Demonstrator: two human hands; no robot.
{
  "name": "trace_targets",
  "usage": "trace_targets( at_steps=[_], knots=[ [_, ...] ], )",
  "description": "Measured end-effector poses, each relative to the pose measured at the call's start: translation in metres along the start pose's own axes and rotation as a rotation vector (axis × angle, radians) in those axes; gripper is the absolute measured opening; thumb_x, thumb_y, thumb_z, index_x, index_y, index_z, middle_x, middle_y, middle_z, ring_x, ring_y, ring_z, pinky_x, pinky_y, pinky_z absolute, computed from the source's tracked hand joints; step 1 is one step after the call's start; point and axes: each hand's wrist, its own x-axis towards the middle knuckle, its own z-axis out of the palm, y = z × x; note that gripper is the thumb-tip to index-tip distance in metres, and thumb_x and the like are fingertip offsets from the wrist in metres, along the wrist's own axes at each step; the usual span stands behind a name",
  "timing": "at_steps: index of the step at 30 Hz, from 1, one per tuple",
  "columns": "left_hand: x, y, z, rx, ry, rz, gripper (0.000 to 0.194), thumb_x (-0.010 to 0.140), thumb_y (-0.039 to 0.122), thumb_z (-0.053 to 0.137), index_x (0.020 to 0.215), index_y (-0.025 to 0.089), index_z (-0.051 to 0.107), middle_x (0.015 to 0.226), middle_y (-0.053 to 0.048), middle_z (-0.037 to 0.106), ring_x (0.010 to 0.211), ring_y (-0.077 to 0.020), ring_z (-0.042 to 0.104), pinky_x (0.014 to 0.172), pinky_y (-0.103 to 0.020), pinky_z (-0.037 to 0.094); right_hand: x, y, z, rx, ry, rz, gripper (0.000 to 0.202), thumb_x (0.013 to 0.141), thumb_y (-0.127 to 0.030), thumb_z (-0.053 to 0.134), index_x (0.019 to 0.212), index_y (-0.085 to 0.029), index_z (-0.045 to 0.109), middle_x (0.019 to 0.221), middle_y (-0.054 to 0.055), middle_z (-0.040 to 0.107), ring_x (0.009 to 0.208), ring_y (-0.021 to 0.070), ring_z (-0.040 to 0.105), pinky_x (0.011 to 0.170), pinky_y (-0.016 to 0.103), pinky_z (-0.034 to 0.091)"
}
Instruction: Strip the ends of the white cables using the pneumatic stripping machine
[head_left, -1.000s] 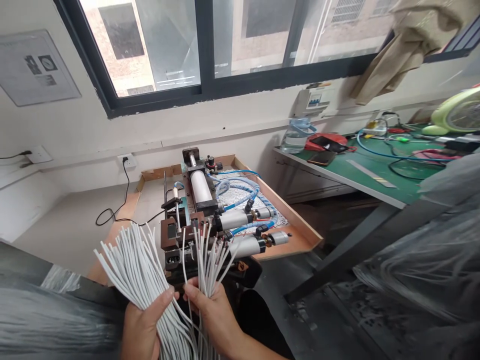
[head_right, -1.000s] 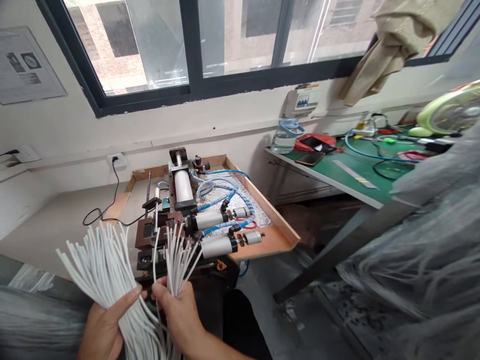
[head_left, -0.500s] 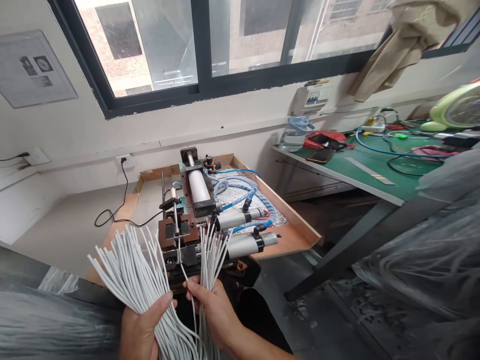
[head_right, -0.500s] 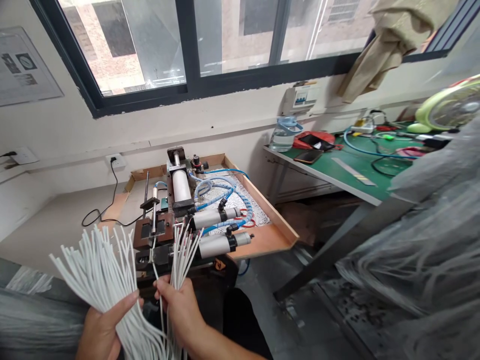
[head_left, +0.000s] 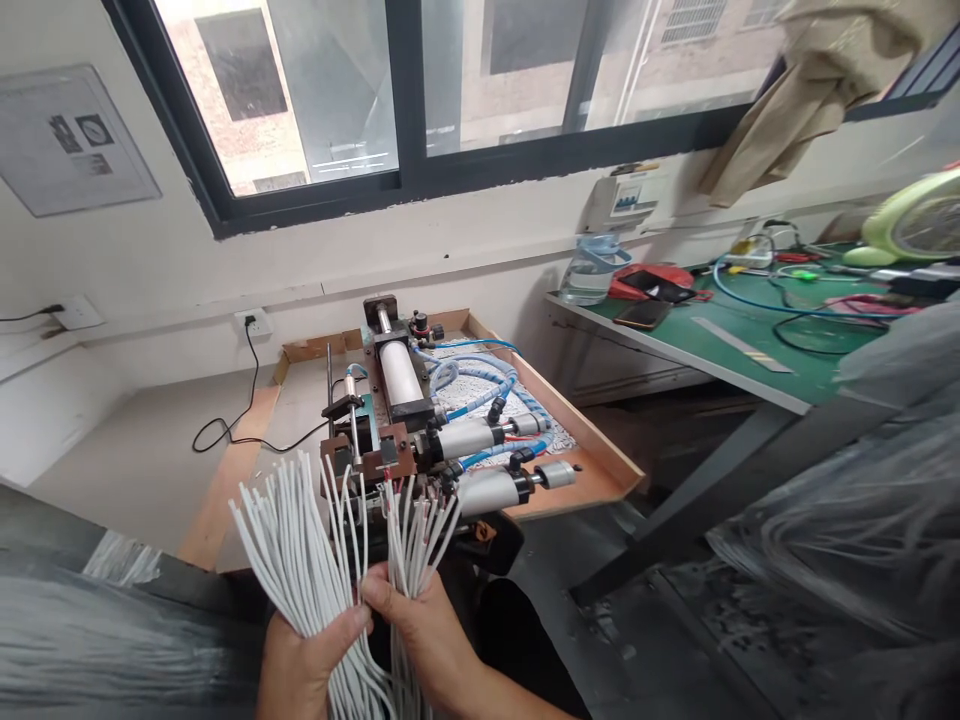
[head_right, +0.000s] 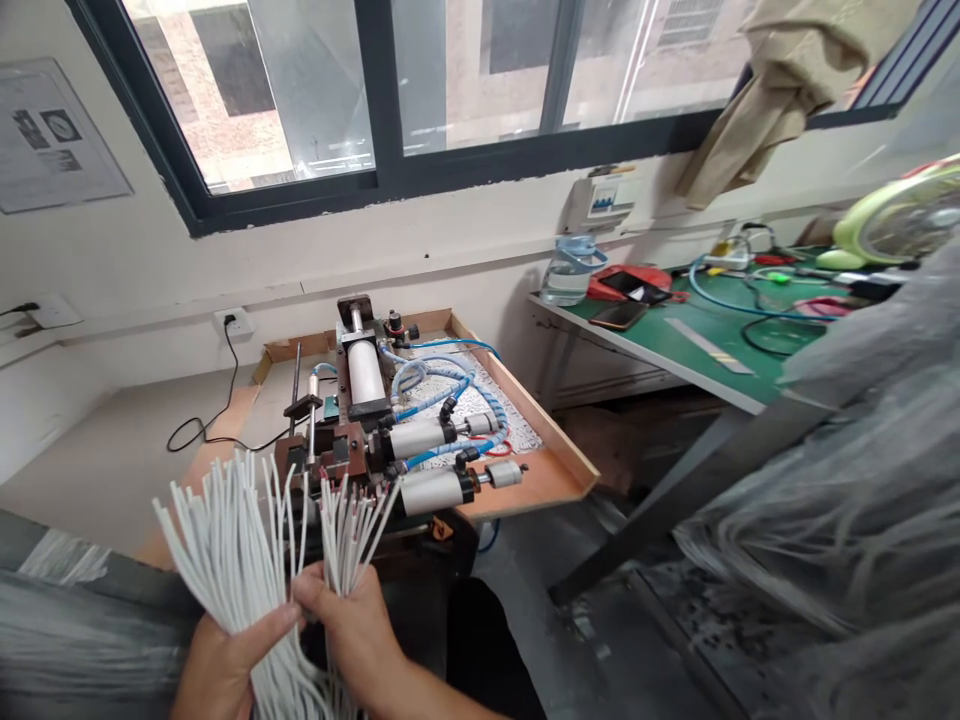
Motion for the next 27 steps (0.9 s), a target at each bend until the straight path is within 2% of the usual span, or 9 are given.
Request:
trace_targets(
  at_steps=[4, 9, 16, 23, 27],
  knots=[
    [0.000, -0.001, 0.000, -0.031, 0.054, 0.000, 0.041, 0.036, 0.025, 0.072, 0.075, 0.014, 0.067, 0.074, -0.009, 0.067, 0.078, -0.0304, 0.059, 0.070, -0.039, 0.046, 0.004, -0.002, 0.001, -0.034, 0.087, -0.010, 0.028, 0.057, -0.038, 0.067, 0.059, -0.013, 0.056, 0.051, -0.001, 0.050, 0.049, 0.0094, 0.041, 0.052, 0.023, 0.032],
    [0.007, -0.007, -0.016, -0.027, 0.063, -0.027, 0.029, 0.043, 0.022, 0.073, 0.068, 0.012, 0.064, 0.063, -0.006, 0.065, 0.059, -0.0216, 0.058, 0.060, -0.034, 0.047, 0.010, -0.004, 0.001, -0.074, 0.134, -0.007, 0.026, 0.059, -0.037, 0.065, 0.055, -0.013, 0.056, 0.046, -0.002, 0.048, 0.043, 0.0071, 0.033, 0.047, 0.022, 0.026],
    [0.009, -0.008, -0.022, -0.053, 0.064, -0.061, 0.024, 0.045, 0.019, 0.073, 0.065, 0.013, 0.063, 0.058, -0.003, 0.063, 0.054, -0.0176, 0.056, 0.056, -0.030, 0.045, 0.016, -0.007, 0.006, 0.025, 0.226, 0.078, 0.018, 0.057, -0.027, 0.066, 0.057, -0.011, 0.058, 0.046, -0.002, 0.049, 0.045, 0.0077, 0.039, 0.049, 0.022, 0.029],
    [0.008, -0.007, -0.025, -0.077, 0.060, -0.061, 0.024, 0.044, 0.018, 0.073, 0.065, 0.014, 0.062, 0.054, -0.001, 0.061, 0.050, -0.0163, 0.053, 0.052, -0.029, 0.044, 0.018, -0.005, 0.002, -0.015, 0.179, 0.072, 0.024, 0.057, -0.032, 0.067, 0.062, -0.010, 0.060, 0.050, -0.001, 0.051, 0.046, 0.0070, 0.040, 0.045, 0.020, 0.026],
    [0.009, -0.007, -0.030, -0.105, 0.041, -0.061, 0.022, 0.047, 0.019, 0.072, 0.066, 0.014, 0.062, 0.054, -0.002, 0.060, 0.050, -0.0163, 0.053, 0.051, -0.028, 0.043, 0.013, -0.004, -0.014, 0.016, 0.034, 0.106, 0.026, 0.056, -0.034, 0.068, 0.062, -0.010, 0.060, 0.048, -0.002, 0.048, 0.044, 0.0060, 0.038, 0.044, 0.019, 0.025]
  ],
)
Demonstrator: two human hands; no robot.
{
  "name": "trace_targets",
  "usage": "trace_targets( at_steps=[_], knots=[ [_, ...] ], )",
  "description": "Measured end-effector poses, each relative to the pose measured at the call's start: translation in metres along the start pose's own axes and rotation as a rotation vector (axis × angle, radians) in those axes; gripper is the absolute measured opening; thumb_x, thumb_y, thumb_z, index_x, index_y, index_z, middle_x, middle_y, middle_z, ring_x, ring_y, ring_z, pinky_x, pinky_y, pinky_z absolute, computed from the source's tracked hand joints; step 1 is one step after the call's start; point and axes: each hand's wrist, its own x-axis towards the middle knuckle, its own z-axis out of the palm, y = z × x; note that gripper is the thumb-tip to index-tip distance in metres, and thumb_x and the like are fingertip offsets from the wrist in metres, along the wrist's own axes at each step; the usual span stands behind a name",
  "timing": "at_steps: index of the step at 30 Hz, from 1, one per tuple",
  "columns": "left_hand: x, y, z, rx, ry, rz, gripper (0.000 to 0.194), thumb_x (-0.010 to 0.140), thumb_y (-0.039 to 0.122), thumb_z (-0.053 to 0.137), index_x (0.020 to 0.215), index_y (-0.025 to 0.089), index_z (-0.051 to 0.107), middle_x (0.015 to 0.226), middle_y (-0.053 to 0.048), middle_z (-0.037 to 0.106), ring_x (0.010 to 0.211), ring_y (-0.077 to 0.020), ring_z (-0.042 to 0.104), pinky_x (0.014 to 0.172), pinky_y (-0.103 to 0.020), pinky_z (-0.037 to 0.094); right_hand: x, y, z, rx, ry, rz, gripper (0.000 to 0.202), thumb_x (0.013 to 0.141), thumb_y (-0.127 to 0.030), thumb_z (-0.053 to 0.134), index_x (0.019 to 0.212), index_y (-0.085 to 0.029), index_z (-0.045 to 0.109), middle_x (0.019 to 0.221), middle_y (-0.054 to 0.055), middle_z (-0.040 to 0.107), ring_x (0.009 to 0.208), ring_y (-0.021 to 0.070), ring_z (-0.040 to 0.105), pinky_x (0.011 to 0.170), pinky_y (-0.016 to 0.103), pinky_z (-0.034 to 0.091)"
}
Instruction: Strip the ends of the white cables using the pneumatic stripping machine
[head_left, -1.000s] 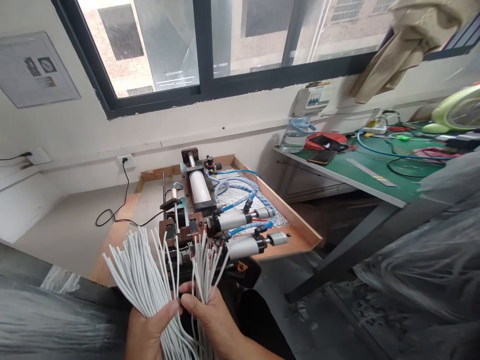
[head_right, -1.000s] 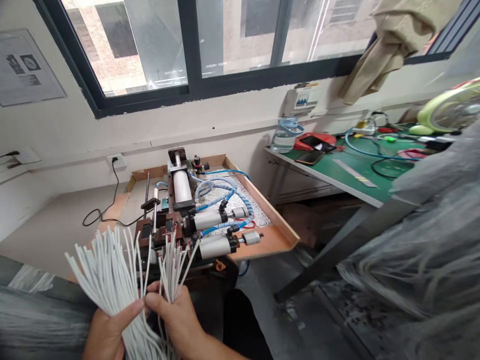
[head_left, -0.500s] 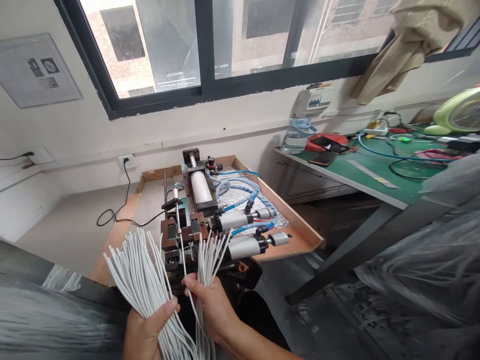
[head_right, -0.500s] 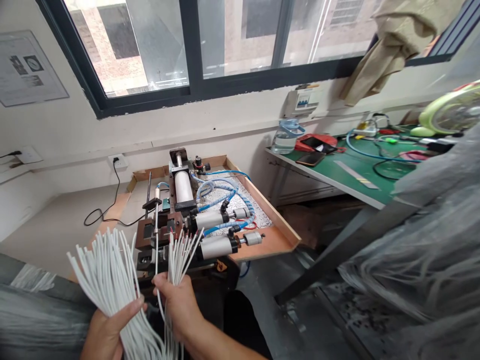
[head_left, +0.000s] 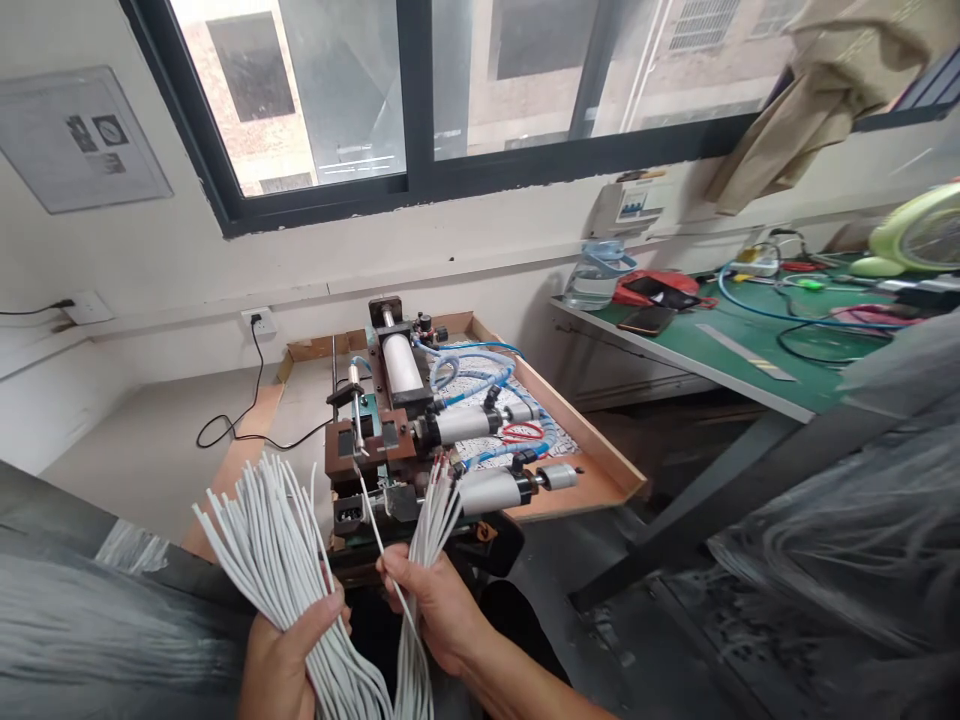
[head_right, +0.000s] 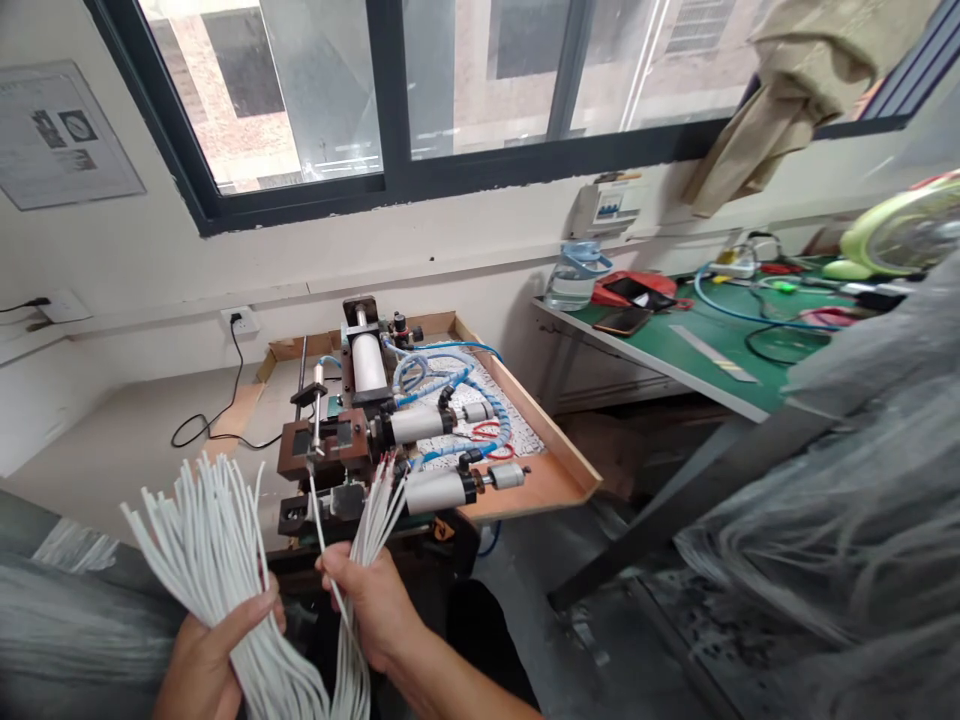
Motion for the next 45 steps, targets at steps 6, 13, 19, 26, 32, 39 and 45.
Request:
trace_targets(
  at_steps=[6, 13, 19, 26, 32, 39, 45],
  knots=[
    [-0.006, -0.001, -0.001, -0.049, -0.084, 0.031, 0.021, 0.056, 0.019, 0.067, 0.075, 0.016, 0.060, 0.054, 0.001, 0.058, 0.049, -0.0140, 0.052, 0.052, -0.028, 0.041, -0.021, 0.007, -0.022, -0.098, -0.266, 0.134, 0.025, 0.054, -0.033, 0.069, 0.058, -0.010, 0.060, 0.050, 0.001, 0.054, 0.043, 0.0065, 0.041, 0.045, 0.020, 0.027],
    [-0.020, -0.002, 0.001, -0.042, -0.108, 0.092, 0.022, 0.054, 0.014, 0.068, 0.075, 0.015, 0.059, 0.060, 0.001, 0.059, 0.054, -0.0145, 0.054, 0.056, -0.029, 0.042, -0.044, 0.013, -0.022, -0.236, -0.387, 0.146, 0.037, 0.059, -0.047, 0.062, 0.054, -0.011, 0.056, 0.047, -0.001, 0.048, 0.044, 0.0062, 0.038, 0.047, 0.020, 0.025],
    [-0.033, -0.006, 0.003, -0.041, -0.091, 0.060, 0.027, 0.053, 0.014, 0.069, 0.078, 0.016, 0.059, 0.067, -0.001, 0.063, 0.055, -0.0147, 0.055, 0.055, -0.029, 0.043, -0.051, 0.018, -0.024, -0.304, -0.521, 0.124, 0.042, 0.065, -0.052, 0.055, 0.053, -0.012, 0.050, 0.049, -0.002, 0.044, 0.047, 0.0070, 0.036, 0.049, 0.021, 0.025],
    [-0.036, -0.007, 0.005, -0.021, -0.120, 0.075, 0.015, 0.057, 0.016, 0.066, 0.071, 0.014, 0.060, 0.062, -0.002, 0.062, 0.057, -0.0155, 0.055, 0.059, -0.030, 0.043, -0.052, 0.027, -0.028, -0.378, -0.543, 0.131, 0.045, 0.069, -0.055, 0.048, 0.054, -0.012, 0.050, 0.050, -0.001, 0.044, 0.046, 0.0069, 0.037, 0.048, 0.021, 0.028],
    [-0.038, -0.009, 0.007, 0.007, -0.195, 0.082, 0.014, 0.059, 0.016, 0.064, 0.072, 0.013, 0.060, 0.064, -0.003, 0.061, 0.061, -0.0179, 0.055, 0.062, -0.033, 0.043, -0.055, 0.025, -0.023, -0.438, -0.602, 0.118, 0.056, 0.075, -0.059, 0.031, 0.048, -0.013, 0.049, 0.043, -0.002, 0.040, 0.039, 0.0059, 0.034, 0.043, 0.020, 0.026],
    [-0.040, -0.008, 0.008, 0.035, -0.219, 0.077, 0.019, 0.058, 0.017, 0.065, 0.075, 0.013, 0.059, 0.066, -0.003, 0.060, 0.064, -0.0198, 0.055, 0.063, -0.035, 0.043, -0.051, 0.033, -0.024, -0.396, -0.551, 0.136, 0.058, 0.074, -0.061, 0.031, 0.045, -0.013, 0.047, 0.037, -0.002, 0.039, 0.034, 0.0052, 0.033, 0.038, 0.019, 0.023],
    [-0.036, -0.011, 0.005, 0.087, -0.168, 0.096, 0.017, 0.058, 0.018, 0.065, 0.073, 0.012, 0.061, 0.061, -0.003, 0.060, 0.060, -0.0206, 0.056, 0.061, -0.035, 0.044, -0.052, 0.040, -0.023, -0.337, -0.397, 0.095, 0.048, 0.075, -0.052, 0.041, 0.051, -0.012, 0.050, 0.041, -0.003, 0.041, 0.039, 0.0058, 0.035, 0.045, 0.020, 0.027]
  ],
)
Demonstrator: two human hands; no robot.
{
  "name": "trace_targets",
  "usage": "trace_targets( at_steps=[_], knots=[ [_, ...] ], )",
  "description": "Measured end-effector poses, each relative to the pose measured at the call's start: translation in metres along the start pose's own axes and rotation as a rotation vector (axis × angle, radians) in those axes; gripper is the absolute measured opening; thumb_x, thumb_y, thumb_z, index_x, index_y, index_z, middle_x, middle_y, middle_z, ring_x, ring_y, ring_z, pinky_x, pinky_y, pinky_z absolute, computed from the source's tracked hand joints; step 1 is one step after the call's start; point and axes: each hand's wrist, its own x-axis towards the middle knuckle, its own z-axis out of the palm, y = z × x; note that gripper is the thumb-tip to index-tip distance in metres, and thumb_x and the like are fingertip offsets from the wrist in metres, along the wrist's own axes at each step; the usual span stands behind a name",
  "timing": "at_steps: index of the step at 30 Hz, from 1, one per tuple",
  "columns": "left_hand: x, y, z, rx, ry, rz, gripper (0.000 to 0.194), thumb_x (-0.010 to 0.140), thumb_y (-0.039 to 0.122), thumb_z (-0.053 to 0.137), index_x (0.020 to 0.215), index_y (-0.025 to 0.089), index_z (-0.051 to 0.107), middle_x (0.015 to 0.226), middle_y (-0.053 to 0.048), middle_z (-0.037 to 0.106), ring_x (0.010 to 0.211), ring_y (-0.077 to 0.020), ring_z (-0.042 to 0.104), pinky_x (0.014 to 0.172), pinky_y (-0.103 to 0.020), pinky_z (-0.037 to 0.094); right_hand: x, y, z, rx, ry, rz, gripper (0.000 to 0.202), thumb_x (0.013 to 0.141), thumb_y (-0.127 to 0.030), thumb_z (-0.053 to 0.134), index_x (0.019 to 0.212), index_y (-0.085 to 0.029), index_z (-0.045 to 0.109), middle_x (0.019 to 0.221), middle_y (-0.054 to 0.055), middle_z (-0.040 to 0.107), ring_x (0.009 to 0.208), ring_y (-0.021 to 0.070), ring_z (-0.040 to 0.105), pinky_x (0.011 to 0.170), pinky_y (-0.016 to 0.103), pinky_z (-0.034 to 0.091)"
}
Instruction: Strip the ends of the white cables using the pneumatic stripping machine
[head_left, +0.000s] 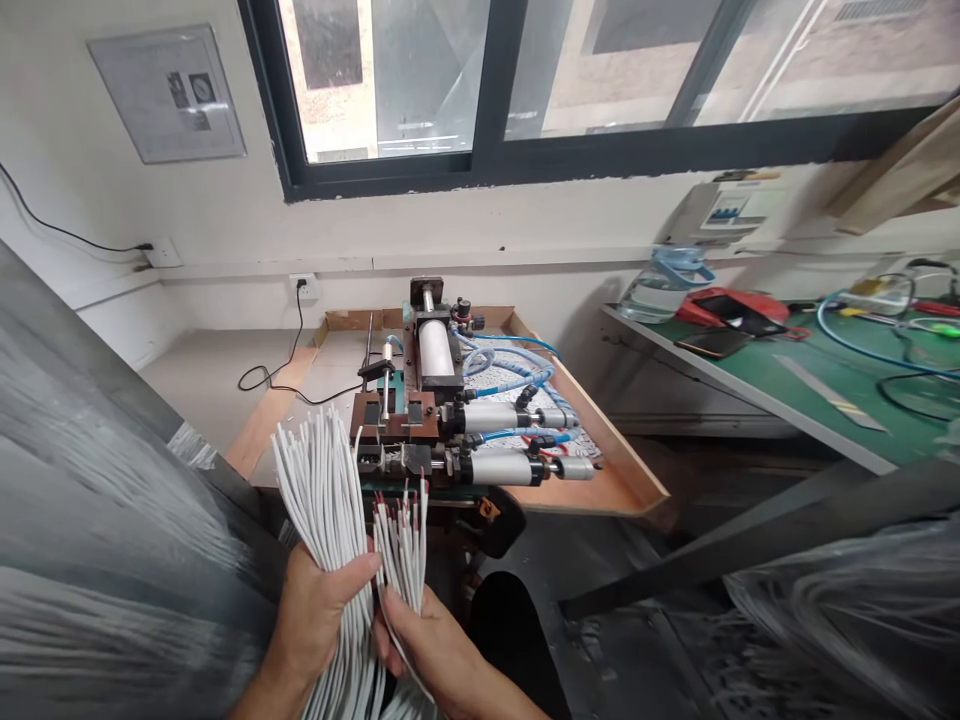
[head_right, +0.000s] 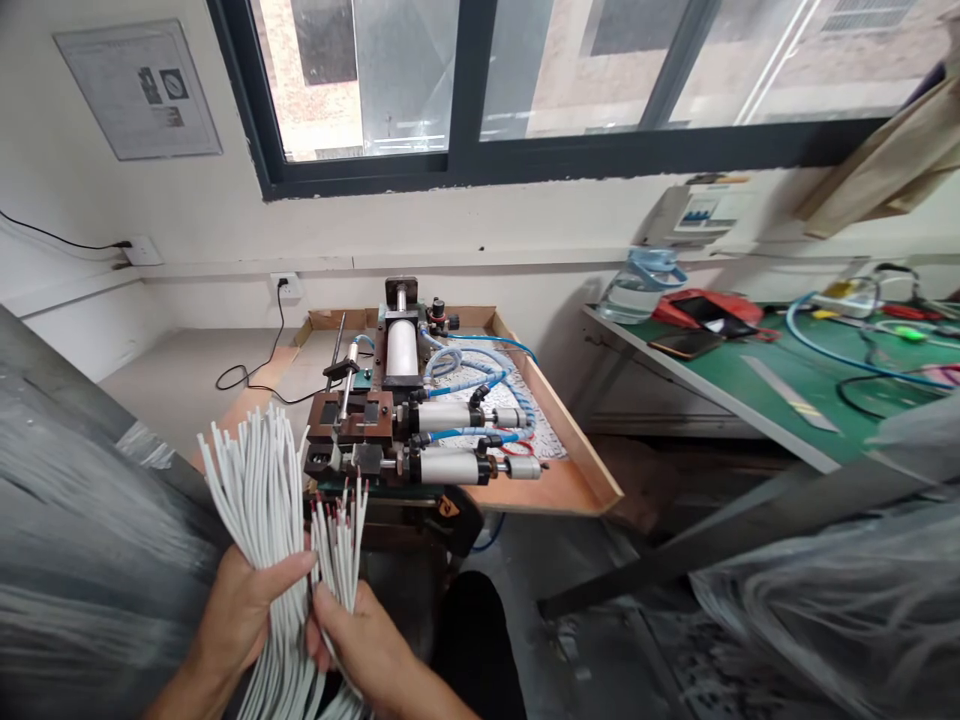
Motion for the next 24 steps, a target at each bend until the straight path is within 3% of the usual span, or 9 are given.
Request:
trace_targets(
  at_steps=[4, 9, 16, 21, 24],
  knots=[
    [-0.001, 0.001, 0.002, -0.008, 0.074, 0.031, 0.019, 0.054, 0.016, 0.067, 0.072, 0.013, 0.061, 0.065, -0.002, 0.063, 0.063, -0.0195, 0.056, 0.064, -0.033, 0.043, -0.005, -0.002, -0.002, 0.136, 0.201, -0.089, 0.026, 0.059, -0.034, 0.068, 0.067, -0.012, 0.055, 0.060, -0.001, 0.051, 0.057, 0.0099, 0.044, 0.059, 0.023, 0.034],
    [-0.002, 0.008, 0.012, -0.061, 0.106, 0.010, 0.024, 0.049, 0.015, 0.069, 0.072, 0.013, 0.062, 0.065, -0.002, 0.064, 0.063, -0.0193, 0.057, 0.064, -0.032, 0.044, -0.009, -0.004, -0.004, 0.142, 0.352, -0.088, 0.025, 0.056, -0.032, 0.070, 0.065, -0.013, 0.057, 0.059, -0.001, 0.050, 0.058, 0.0110, 0.043, 0.060, 0.024, 0.034],
    [-0.004, 0.014, 0.019, -0.127, 0.103, -0.059, 0.023, 0.046, 0.013, 0.070, 0.067, 0.014, 0.061, 0.060, -0.002, 0.063, 0.057, -0.0175, 0.057, 0.058, -0.030, 0.046, -0.008, -0.003, 0.002, 0.189, 0.359, -0.145, 0.030, 0.060, -0.040, 0.066, 0.067, -0.013, 0.054, 0.054, -0.003, 0.047, 0.052, 0.0087, 0.039, 0.055, 0.023, 0.032],
    [-0.004, 0.008, 0.019, -0.164, 0.070, -0.122, 0.019, 0.049, 0.017, 0.068, 0.065, 0.013, 0.060, 0.051, -0.003, 0.058, 0.041, -0.0191, 0.051, 0.037, -0.034, 0.043, -0.003, -0.002, 0.006, 0.266, 0.324, -0.144, 0.033, 0.060, -0.042, 0.065, 0.069, -0.013, 0.052, 0.051, -0.002, 0.048, 0.048, 0.0080, 0.039, 0.052, 0.023, 0.031],
    [-0.004, 0.006, 0.018, -0.169, 0.050, -0.151, 0.017, 0.050, 0.019, 0.068, 0.064, 0.012, 0.060, 0.050, -0.004, 0.057, 0.038, -0.0198, 0.050, 0.034, -0.036, 0.043, -0.001, -0.002, 0.006, 0.276, 0.304, -0.143, 0.032, 0.060, -0.041, 0.065, 0.066, -0.012, 0.052, 0.048, -0.003, 0.047, 0.046, 0.0075, 0.038, 0.050, 0.023, 0.030]
  ],
)
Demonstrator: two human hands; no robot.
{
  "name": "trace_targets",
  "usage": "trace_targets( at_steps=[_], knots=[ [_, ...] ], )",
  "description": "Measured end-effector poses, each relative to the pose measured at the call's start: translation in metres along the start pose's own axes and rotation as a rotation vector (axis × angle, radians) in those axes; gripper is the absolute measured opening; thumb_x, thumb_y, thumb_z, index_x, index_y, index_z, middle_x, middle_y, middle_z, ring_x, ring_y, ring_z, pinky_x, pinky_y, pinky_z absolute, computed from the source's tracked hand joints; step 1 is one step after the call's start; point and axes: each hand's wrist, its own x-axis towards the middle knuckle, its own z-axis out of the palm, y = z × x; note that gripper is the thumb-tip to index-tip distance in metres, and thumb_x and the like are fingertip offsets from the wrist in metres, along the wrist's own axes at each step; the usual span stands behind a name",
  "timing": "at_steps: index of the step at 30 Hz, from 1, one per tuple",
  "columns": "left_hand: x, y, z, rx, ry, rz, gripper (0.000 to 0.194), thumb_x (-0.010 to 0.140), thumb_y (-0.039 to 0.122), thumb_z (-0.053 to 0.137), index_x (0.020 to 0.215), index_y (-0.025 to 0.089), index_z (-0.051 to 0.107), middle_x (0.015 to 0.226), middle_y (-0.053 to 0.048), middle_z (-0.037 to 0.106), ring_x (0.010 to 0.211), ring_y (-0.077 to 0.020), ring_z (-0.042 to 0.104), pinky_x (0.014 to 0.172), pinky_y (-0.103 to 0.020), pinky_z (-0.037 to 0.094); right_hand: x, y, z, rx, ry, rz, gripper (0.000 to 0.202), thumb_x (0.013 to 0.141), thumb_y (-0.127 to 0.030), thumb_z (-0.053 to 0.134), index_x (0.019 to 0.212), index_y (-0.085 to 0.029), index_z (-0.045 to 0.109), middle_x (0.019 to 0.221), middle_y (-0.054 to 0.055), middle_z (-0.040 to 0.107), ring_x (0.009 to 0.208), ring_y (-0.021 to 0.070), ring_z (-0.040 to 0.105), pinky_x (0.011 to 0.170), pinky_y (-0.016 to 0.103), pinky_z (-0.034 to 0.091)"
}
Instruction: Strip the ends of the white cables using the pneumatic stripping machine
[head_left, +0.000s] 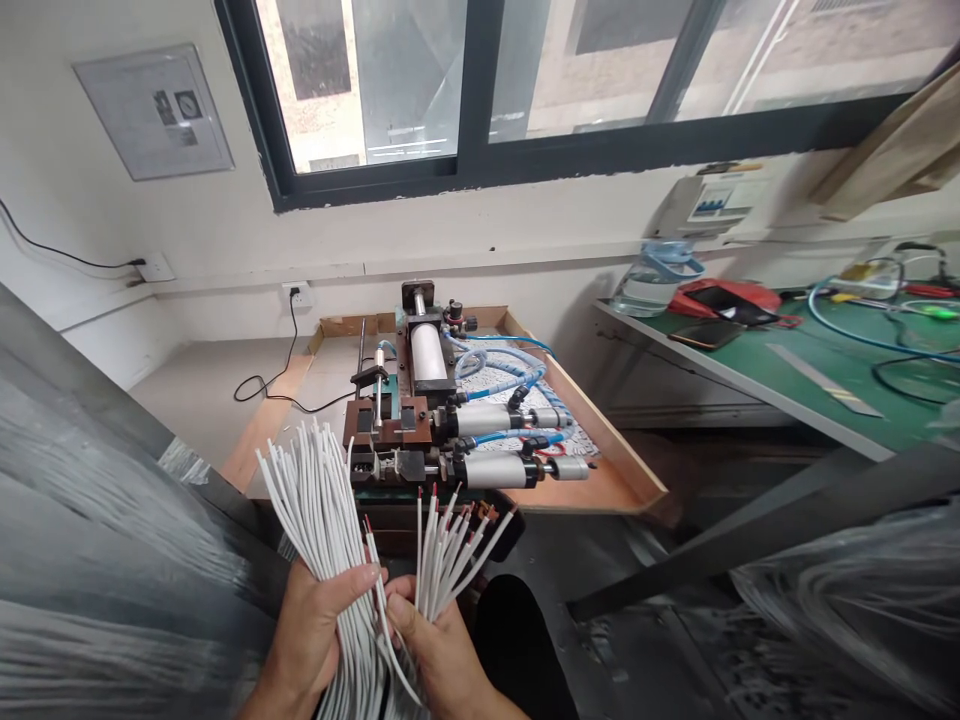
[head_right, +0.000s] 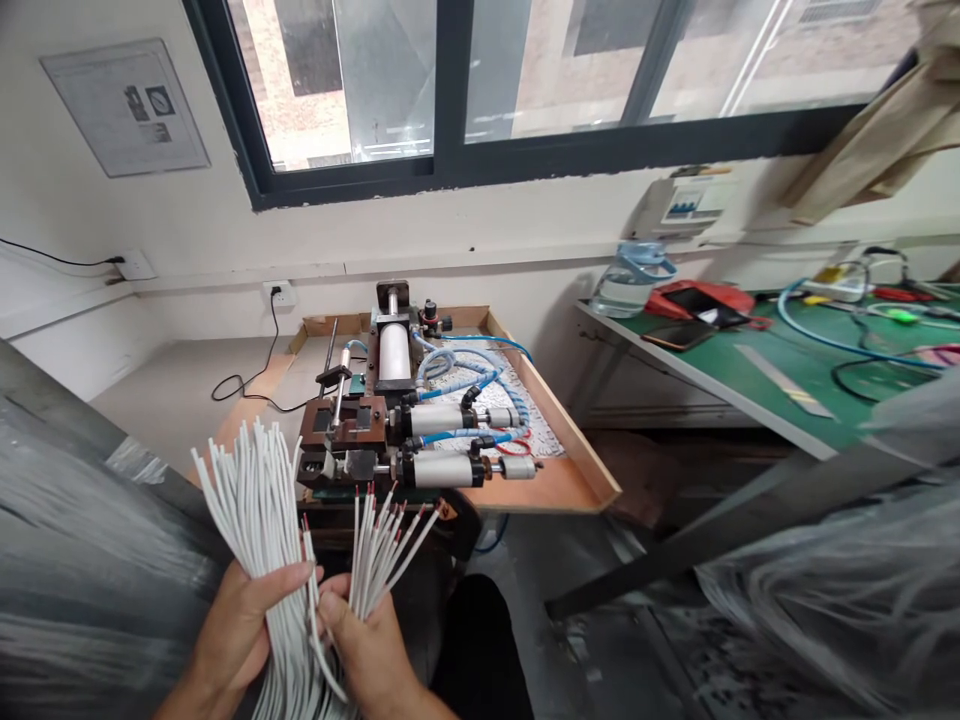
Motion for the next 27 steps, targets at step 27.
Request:
trace_targets(
  at_steps=[27],
  knots=[
    [0.010, 0.002, -0.012, 0.091, 0.018, 0.135, 0.016, 0.053, 0.016, 0.068, 0.067, 0.012, 0.061, 0.061, -0.003, 0.060, 0.056, -0.0171, 0.053, 0.056, -0.030, 0.043, 0.013, 0.000, 0.000, -0.071, -0.039, 0.032, 0.030, 0.057, -0.039, 0.068, 0.061, -0.013, 0.052, 0.049, -0.002, 0.047, 0.049, 0.0085, 0.039, 0.052, 0.023, 0.030]
  ],
)
